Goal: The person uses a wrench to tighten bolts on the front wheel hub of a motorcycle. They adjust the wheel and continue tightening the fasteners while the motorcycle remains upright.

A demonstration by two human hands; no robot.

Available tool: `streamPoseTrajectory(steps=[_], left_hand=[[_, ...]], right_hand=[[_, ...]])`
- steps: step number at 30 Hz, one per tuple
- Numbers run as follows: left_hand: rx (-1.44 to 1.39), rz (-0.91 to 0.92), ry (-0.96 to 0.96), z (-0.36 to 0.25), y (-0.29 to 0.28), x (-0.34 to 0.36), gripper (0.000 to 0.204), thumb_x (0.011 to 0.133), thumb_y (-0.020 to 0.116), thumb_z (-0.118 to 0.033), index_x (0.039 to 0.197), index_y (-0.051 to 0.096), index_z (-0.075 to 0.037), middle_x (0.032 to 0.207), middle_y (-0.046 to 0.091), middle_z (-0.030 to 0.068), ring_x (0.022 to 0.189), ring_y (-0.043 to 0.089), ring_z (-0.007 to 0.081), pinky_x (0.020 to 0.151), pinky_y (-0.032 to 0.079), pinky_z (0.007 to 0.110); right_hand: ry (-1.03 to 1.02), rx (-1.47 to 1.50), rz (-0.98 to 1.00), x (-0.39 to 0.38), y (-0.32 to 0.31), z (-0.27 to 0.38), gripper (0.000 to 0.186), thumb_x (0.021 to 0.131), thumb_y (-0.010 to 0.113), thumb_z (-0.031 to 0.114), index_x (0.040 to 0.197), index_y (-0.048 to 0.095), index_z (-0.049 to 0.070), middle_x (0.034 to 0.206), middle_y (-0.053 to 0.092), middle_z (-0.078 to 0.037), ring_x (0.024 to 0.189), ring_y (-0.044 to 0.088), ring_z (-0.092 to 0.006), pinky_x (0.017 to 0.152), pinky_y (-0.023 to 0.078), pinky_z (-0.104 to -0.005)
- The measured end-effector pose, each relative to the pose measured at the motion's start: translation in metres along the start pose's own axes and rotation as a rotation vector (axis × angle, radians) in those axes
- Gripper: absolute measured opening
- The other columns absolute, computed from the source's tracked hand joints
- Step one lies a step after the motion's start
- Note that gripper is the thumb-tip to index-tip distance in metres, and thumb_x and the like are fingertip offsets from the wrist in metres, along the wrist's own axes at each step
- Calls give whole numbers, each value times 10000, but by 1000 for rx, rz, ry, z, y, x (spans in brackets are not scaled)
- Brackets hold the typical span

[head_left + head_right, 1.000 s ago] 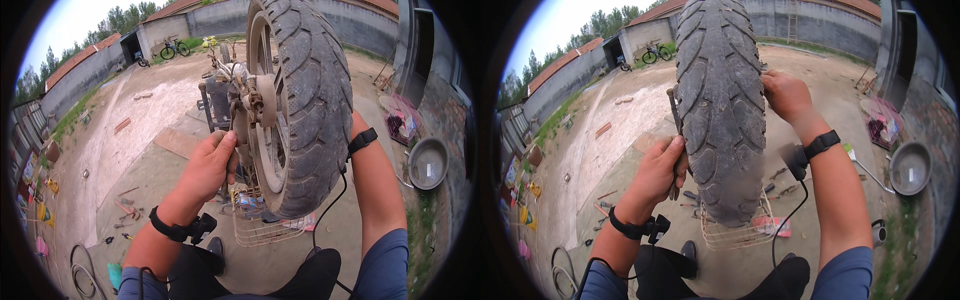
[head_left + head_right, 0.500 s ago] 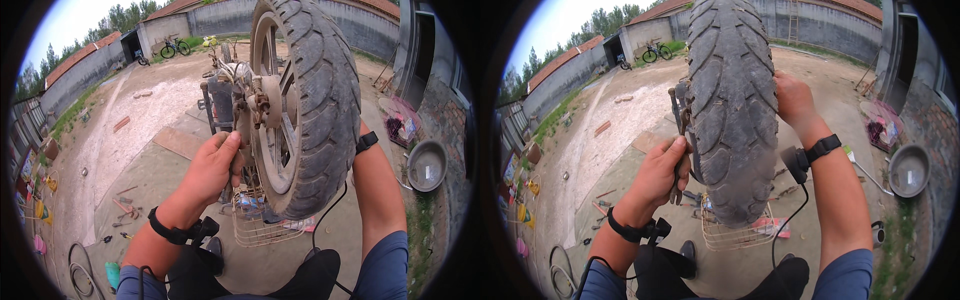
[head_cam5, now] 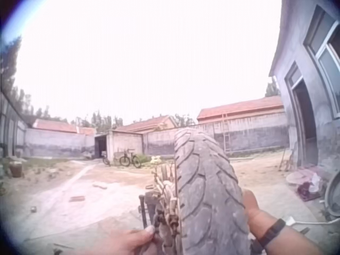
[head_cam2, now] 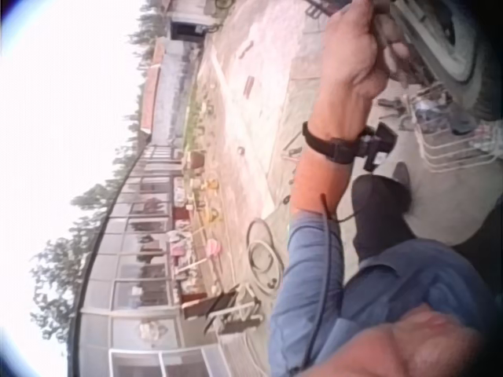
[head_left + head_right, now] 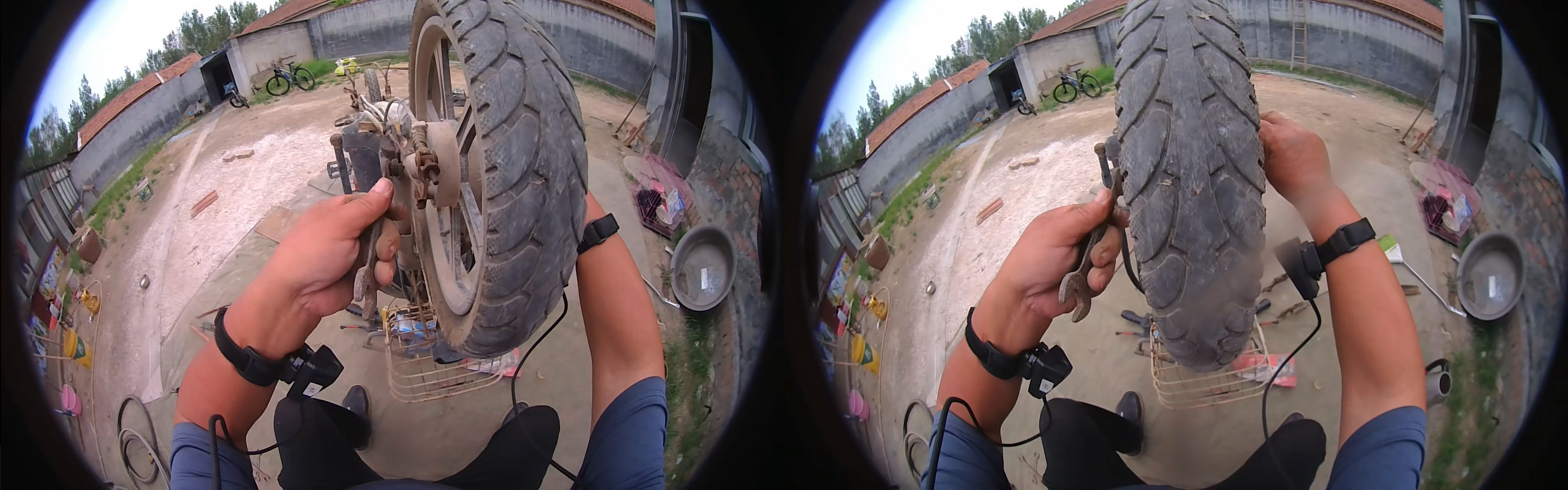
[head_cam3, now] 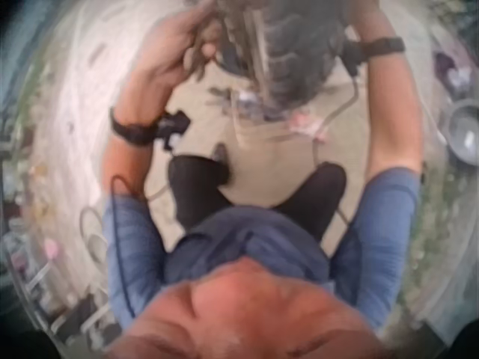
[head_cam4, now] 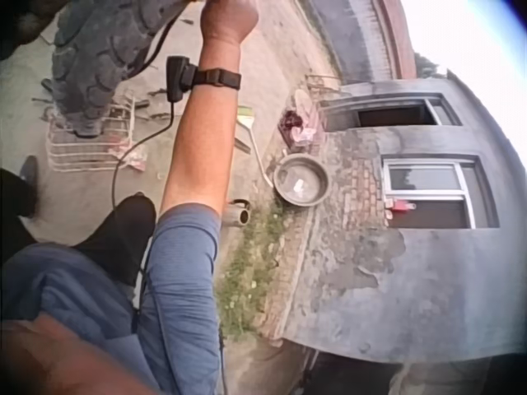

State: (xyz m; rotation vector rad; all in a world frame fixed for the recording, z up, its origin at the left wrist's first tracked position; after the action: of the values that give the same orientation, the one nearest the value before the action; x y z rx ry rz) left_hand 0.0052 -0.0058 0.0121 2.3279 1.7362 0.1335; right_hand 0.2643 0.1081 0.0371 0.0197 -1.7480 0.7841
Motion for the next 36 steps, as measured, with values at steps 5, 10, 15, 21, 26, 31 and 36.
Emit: streamPoseTrajectory(steps=[5, 10, 15, 21, 26, 31, 36], left_hand=[[-114, 5, -27, -3, 6, 3, 331, 1040, 514, -351, 1020, 553, -23, 638, 539, 46, 463, 532, 161, 420, 433, 257], [-195, 19, -17, -4, 9, 6, 296, 1036, 521, -359, 977, 544, -70, 659, 548, 51, 476, 540, 172, 422, 435, 260], [-137, 88, 56, 7, 6, 6, 372, 1039, 512, -373, 1059, 542, -3, 659, 554, 52, 497, 539, 166, 437, 427, 265], [338, 34, 231, 38, -12, 17, 303, 1059, 498, -297, 1158, 531, -12, 707, 607, 49, 590, 594, 146, 550, 478, 257], [600, -58, 489, 50, -33, 40, 249, 1043, 541, -205, 1161, 550, 14, 787, 617, 21, 672, 552, 102, 624, 473, 259], [593, -82, 448, 43, -19, 29, 247, 1037, 551, -203, 1164, 550, 8, 768, 599, 25, 665, 551, 99, 612, 473, 275], [668, -75, 459, 42, -26, 34, 231, 1032, 559, -206, 1151, 550, -8, 757, 587, 19, 675, 555, 94, 610, 478, 291]], right_hand=[[42, 4, 6, 2, -6, 3, 256, 851, 592, 70, 1065, 687, 172, 1069, 696, -43, 920, 679, -287, 728, 564, -394], [38, 51, -25, 3, -6, 6, 235, 860, 596, 85, 1054, 690, 179, 1071, 696, -31, 908, 681, -283, 725, 564, -394], [37, 47, -43, 1, -5, 2, 195, 861, 608, 94, 1019, 686, 177, 1077, 695, -21, 897, 683, -278, 716, 564, -390], [38, 54, -56, -1, 0, -1, 190, 858, 618, 105, 1016, 685, 186, 1080, 691, -18, 888, 681, -286, 711, 560, -395], [112, 66, 34, 2, -2, 5, 217, 838, 636, 115, 1038, 684, 182, 1085, 688, -32, 893, 677, -303, 713, 556, -404], [83, 30, -7, 1, -5, 1, 226, 830, 644, 119, 1047, 679, 170, 1088, 683, -38, 894, 675, -313, 712, 553, -411], [126, -19, 50, -2, -2, -1, 211, 824, 655, 146, 1034, 676, 144, 1053, 671, -54, 888, 672, -322, 708, 552, -415]])
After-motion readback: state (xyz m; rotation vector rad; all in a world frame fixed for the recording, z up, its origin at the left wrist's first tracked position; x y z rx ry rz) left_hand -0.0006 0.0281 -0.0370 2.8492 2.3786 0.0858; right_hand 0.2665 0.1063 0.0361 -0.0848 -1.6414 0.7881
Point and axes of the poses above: each hand's wrist, its own x-axis towards the middle knuckle, its own y-axis out of the palm, z = x × y, the point moved 6 cm from there along x, towards the middle knuckle
